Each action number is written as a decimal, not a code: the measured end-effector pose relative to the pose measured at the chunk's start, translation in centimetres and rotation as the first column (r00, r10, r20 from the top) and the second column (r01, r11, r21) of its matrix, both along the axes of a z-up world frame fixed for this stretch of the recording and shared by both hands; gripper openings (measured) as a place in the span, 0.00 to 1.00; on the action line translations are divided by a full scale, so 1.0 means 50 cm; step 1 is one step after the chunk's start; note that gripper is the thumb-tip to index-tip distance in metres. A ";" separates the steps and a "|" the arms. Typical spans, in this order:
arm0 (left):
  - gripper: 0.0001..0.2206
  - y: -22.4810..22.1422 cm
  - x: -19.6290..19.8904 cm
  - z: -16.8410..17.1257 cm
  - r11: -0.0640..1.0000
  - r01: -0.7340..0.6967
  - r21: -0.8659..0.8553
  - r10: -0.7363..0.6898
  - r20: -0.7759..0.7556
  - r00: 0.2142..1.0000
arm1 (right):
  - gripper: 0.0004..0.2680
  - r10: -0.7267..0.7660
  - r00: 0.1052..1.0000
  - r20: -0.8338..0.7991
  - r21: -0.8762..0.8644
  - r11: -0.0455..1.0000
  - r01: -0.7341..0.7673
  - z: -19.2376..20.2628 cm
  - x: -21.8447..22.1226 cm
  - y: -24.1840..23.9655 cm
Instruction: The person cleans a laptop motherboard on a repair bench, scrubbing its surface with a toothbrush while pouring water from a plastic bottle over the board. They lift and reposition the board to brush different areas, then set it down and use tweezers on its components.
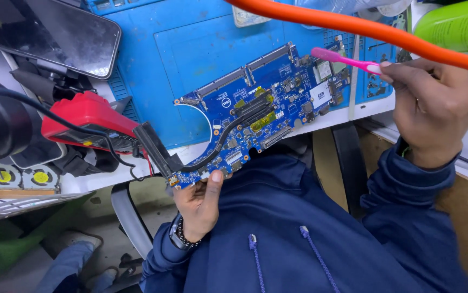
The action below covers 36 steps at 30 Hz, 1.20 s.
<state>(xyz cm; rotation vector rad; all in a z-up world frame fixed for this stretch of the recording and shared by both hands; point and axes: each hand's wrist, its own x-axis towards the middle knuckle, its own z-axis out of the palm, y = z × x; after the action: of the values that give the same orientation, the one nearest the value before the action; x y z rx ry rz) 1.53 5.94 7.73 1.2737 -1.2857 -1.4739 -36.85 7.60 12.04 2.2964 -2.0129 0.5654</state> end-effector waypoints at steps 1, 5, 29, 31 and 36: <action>0.14 0.000 -0.001 0.001 1.000 0.002 0.009 -0.002 0.012 1.000 | 0.03 -0.006 1.000 0.014 0.017 1.000 0.006 0.000 0.000 -0.001; 0.16 0.003 0.003 -0.007 1.000 -0.002 0.000 0.002 -0.014 1.000 | 0.03 -0.004 1.000 0.001 0.109 0.994 0.004 -0.012 0.006 -0.014; 0.15 -0.019 0.008 -0.002 0.999 0.040 0.026 -0.044 0.171 0.984 | 0.03 0.043 0.998 0.035 0.005 0.999 -0.044 -0.031 -0.001 -0.038; 0.11 -0.023 0.004 -0.005 0.999 0.032 0.036 -0.035 0.094 0.995 | 0.04 0.045 0.999 0.024 0.085 0.995 -0.046 -0.022 0.007 -0.038; 0.11 -0.012 0.010 -0.022 0.999 0.003 0.052 -0.008 0.105 0.994 | 0.05 0.020 0.995 -0.097 0.006 1.000 -0.020 -0.030 -0.004 -0.041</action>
<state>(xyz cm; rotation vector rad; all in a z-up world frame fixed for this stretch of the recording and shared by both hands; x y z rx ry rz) 2.03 5.32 6.62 1.3995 -1.3276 -1.4692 -37.06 5.57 10.52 2.3012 -1.9525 0.4412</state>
